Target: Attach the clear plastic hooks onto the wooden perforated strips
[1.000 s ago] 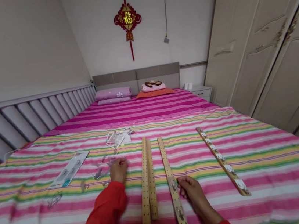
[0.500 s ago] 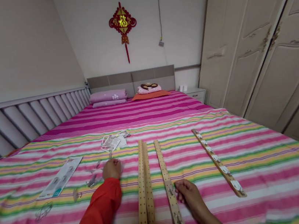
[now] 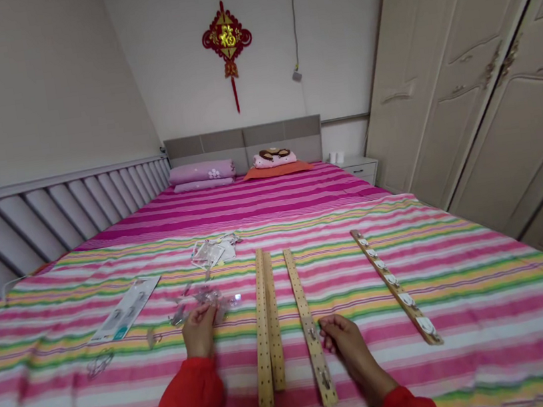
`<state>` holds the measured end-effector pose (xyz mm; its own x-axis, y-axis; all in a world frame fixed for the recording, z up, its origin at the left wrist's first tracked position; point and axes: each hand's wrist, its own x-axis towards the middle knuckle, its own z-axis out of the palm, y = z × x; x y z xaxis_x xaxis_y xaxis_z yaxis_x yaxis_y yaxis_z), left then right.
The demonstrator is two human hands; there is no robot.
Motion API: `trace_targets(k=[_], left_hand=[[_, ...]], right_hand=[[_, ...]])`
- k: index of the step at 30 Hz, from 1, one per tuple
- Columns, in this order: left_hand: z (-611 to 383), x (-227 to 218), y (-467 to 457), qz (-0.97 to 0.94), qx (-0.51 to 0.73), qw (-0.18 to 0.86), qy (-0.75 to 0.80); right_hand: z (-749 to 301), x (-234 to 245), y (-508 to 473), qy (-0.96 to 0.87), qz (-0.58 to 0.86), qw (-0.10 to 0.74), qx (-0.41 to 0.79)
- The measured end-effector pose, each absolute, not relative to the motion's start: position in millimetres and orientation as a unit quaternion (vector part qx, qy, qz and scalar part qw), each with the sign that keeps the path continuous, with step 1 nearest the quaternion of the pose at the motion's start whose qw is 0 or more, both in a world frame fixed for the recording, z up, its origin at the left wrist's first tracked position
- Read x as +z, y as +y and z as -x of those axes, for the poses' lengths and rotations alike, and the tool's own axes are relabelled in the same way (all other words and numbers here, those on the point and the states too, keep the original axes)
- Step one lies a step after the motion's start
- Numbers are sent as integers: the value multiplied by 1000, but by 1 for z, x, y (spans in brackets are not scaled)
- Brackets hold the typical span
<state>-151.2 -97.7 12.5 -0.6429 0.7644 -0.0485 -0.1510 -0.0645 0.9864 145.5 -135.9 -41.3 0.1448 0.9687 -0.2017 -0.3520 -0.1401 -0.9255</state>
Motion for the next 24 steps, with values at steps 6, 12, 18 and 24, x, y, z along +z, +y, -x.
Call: trace_targets(k=[6,12,18,24], left_hand=[[131,12,-125,-195,704,421,537],[120,24,-140,-217,705,457,497],[94,45,-168,-270,646,545,462],[57,49,-185,-265,609,576,477]], right_hand=[[-136,-21,-135,-367,496,587,524],[-96,17,-145,-493,438,554,507],[-78,40,-168,-562,426,546,451],[-79,41,-186,-608,430,587,317]])
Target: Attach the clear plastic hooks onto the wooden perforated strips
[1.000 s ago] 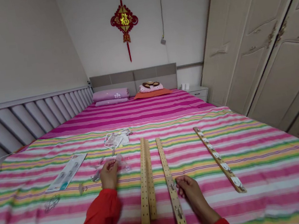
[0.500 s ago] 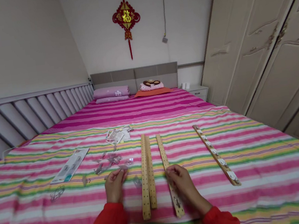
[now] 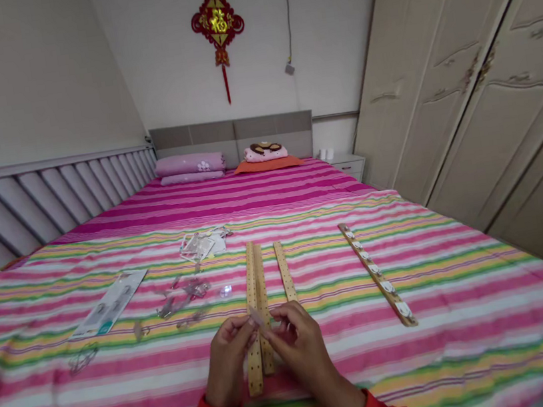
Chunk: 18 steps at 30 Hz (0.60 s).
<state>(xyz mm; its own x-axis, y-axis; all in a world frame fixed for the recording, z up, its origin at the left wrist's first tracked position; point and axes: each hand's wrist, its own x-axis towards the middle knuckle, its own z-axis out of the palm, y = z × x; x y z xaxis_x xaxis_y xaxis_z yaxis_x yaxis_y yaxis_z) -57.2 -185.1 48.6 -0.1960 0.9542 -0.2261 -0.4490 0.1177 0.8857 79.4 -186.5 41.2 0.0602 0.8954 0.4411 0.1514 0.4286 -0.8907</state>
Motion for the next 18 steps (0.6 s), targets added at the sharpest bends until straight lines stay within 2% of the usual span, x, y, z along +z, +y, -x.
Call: trace_targets(k=[4,8,18], left_hand=[[35,55,-188,-123,623,651,416],[21,61,-190,29,565,716,409],[-3,71,-202,76,496,779,376]], right_hand=[[-84,29,-190,-495,454,617,410],[-96,23,-193,-469,427,627,452],[-124,35,-192,-501,416,616,442]])
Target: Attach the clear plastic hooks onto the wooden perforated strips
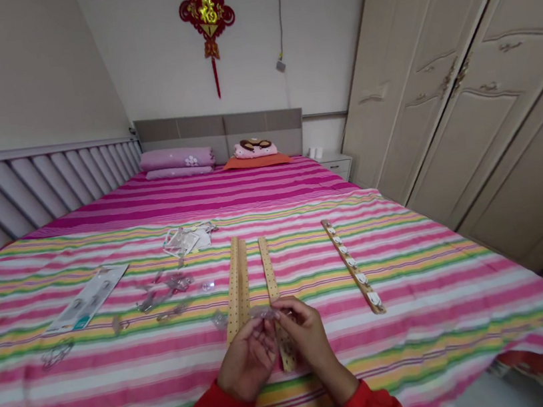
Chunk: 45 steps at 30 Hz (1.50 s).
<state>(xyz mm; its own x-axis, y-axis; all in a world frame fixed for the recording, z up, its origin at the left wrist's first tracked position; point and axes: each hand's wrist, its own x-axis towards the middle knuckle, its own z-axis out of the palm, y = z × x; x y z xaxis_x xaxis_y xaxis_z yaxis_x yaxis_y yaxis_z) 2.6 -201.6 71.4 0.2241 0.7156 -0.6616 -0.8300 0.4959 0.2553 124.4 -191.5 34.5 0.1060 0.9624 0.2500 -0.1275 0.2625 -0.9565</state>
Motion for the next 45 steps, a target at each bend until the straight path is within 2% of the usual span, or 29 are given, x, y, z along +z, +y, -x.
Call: trace_targets(k=[5,15,23,29,32,35,38,45], left_hand=[[-7,68,-202,22,472,800,370],[-4,50,-203,-103,457,749,468],[-6,49,-204,-116,502,727,455],[-7,56,-204,-37,481,778,403],[-8,55,-203,-21,491,768,410],[-7,50,-202,-70,533,730,422],[-5,46,-202,-202,578,653,446],[0,46,-206,-533,567,353,519]], right_hand=[[-128,36,-192,-506,410,630,424],[-139,34,-180,-429,386,617,536],[-132,23,-181,-356,360,620,600],[-126,20,-184,-295,328,640,629],[-124,18,-186,-297,326,647,622],[-122,14,-188,-312,343,636,617],[-121,9,-188,-341,356,608,623],[-121,4,-190,-344,374,583,634]])
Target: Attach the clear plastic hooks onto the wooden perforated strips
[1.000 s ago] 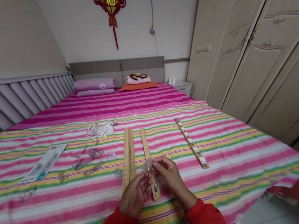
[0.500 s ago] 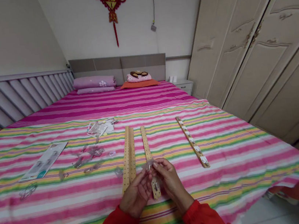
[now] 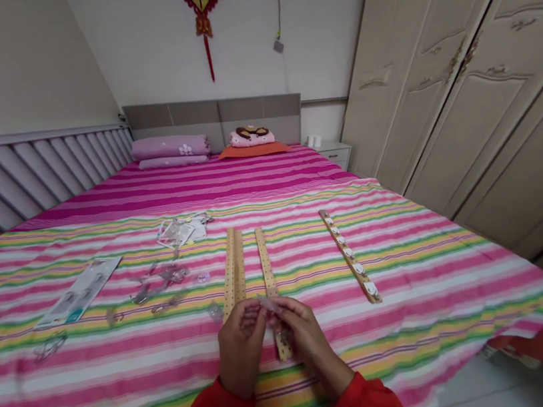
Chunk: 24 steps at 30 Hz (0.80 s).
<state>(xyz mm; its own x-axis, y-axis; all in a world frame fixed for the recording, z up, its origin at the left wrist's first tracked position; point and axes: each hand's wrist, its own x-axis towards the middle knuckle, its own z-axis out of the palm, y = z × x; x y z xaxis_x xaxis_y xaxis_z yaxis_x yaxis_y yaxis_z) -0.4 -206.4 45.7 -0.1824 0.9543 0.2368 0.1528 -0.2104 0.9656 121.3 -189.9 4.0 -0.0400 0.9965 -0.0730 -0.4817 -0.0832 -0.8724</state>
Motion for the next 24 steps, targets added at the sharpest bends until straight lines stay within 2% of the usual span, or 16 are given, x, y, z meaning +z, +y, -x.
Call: trace_targets(k=[3,6,11,15,24], left_hand=[[3,46,-207,-592,549,247,536],[4,47,-206,-613,545,204,535],[2,53,-208,-615,524,317,497],[1,54,-209,-535,550,411,492],[0,44,-210,-499,572,408,508]], right_hand=[[-123,5,-195,-339,383,598,617],[-124,9,-201,-364,393,618,576],[-123,15,-204,-410,429,628,504],[-123,14,-202,-387,431,632,514],[-124,17,-202,-333,436,655,520]])
